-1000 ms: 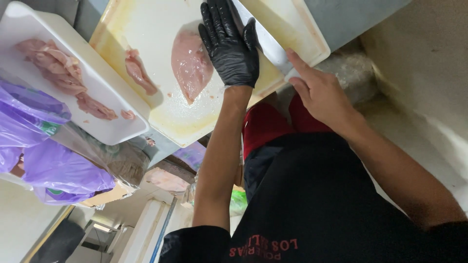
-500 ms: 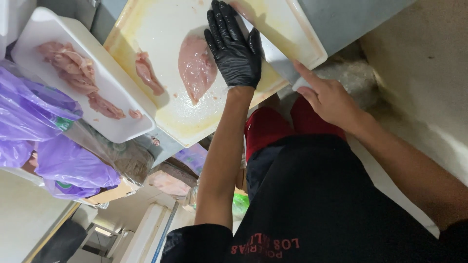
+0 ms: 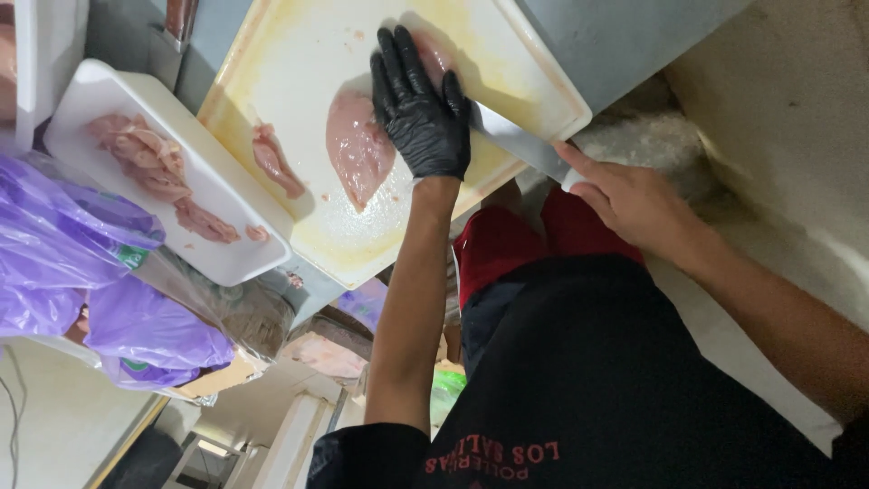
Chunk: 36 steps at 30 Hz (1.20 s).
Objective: Slicing raw chicken breasts into strips on a cutting board and sorting them into plastic containers.
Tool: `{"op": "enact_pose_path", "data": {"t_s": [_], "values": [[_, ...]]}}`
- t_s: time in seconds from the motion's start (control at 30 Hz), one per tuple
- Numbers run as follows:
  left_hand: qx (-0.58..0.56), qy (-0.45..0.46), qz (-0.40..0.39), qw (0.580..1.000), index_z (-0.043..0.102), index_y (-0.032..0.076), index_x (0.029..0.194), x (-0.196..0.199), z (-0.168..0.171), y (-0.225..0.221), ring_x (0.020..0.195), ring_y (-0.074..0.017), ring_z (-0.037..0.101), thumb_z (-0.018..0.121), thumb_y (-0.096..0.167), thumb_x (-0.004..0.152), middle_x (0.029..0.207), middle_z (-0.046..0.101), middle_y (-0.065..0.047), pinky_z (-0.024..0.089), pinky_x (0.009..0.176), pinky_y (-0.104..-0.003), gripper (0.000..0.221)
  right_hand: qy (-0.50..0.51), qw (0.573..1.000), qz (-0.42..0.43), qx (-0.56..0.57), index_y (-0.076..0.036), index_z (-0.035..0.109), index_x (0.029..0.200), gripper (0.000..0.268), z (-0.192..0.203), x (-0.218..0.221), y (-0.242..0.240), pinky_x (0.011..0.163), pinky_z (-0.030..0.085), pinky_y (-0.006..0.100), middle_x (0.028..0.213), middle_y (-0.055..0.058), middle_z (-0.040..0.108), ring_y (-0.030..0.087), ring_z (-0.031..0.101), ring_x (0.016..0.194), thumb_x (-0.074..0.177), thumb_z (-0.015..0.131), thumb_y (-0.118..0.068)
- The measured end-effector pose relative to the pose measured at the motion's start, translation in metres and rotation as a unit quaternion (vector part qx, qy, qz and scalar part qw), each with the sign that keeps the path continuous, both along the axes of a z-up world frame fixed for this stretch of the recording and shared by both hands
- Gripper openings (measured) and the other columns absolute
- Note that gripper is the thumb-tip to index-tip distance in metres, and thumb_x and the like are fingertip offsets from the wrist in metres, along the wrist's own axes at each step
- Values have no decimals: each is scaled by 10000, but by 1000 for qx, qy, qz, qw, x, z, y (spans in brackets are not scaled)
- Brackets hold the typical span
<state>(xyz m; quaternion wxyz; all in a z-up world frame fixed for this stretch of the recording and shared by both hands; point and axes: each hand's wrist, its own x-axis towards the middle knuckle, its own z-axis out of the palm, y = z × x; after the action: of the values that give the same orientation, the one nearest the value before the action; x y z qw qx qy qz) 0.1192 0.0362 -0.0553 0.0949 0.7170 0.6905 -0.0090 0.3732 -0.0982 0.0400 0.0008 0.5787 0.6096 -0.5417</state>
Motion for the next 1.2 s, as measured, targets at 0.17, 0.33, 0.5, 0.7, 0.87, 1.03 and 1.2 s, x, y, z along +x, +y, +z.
{"op": "enact_pose_path", "data": {"t_s": [0.17,0.33,0.5,0.7,0.87,1.03,1.2], "values": [[48,-185,57,980,484,211,1449,-4,12,26,1275,-378,695,616,-4,852,1456,492,-111,652,977,-467,649,-187,961,142,146,-272,400,1690,608,16,3,-18,425,521,395,909,55,645,256,613,553,1101,539,-335],[12,-282,60,957,544,170,1098,-13,51,53,1044,-286,654,522,-10,906,1170,537,-58,564,849,-431,265,-200,956,179,115,-304,315,1703,696,41,23,-27,408,501,347,858,35,598,201,593,552,1055,567,-332],[-4,-368,14,930,671,100,825,-18,58,41,926,-206,647,617,-138,810,1012,587,-28,538,810,-289,244,-161,972,117,122,-246,490,1635,586,50,25,-26,429,440,244,800,-7,612,112,507,530,1061,578,-325],[-47,-210,105,971,529,200,860,-8,55,33,633,-165,656,734,186,885,878,555,2,555,624,-387,207,-111,993,30,35,-149,443,1665,595,50,6,-6,582,549,413,1107,90,740,238,693,809,1085,525,-247],[-88,-277,99,952,595,189,957,-14,63,37,626,-196,661,753,34,804,926,588,-18,600,678,-366,269,-83,991,36,98,-72,467,1654,575,53,9,-7,559,527,352,942,78,700,191,621,700,1102,522,-227],[-51,-356,88,929,614,178,973,-23,73,30,763,-123,676,723,-36,772,929,659,10,629,742,-266,314,-51,998,-7,41,-125,416,1660,600,41,-6,4,714,557,447,1225,147,729,282,701,941,1082,516,-254],[-50,-385,121,914,633,185,941,-22,69,28,762,-124,697,729,-27,797,930,664,8,638,726,-248,273,-28,999,-29,-6,-174,416,1666,601,43,-17,18,654,490,451,1024,111,726,292,654,787,1080,522,-256]]}}
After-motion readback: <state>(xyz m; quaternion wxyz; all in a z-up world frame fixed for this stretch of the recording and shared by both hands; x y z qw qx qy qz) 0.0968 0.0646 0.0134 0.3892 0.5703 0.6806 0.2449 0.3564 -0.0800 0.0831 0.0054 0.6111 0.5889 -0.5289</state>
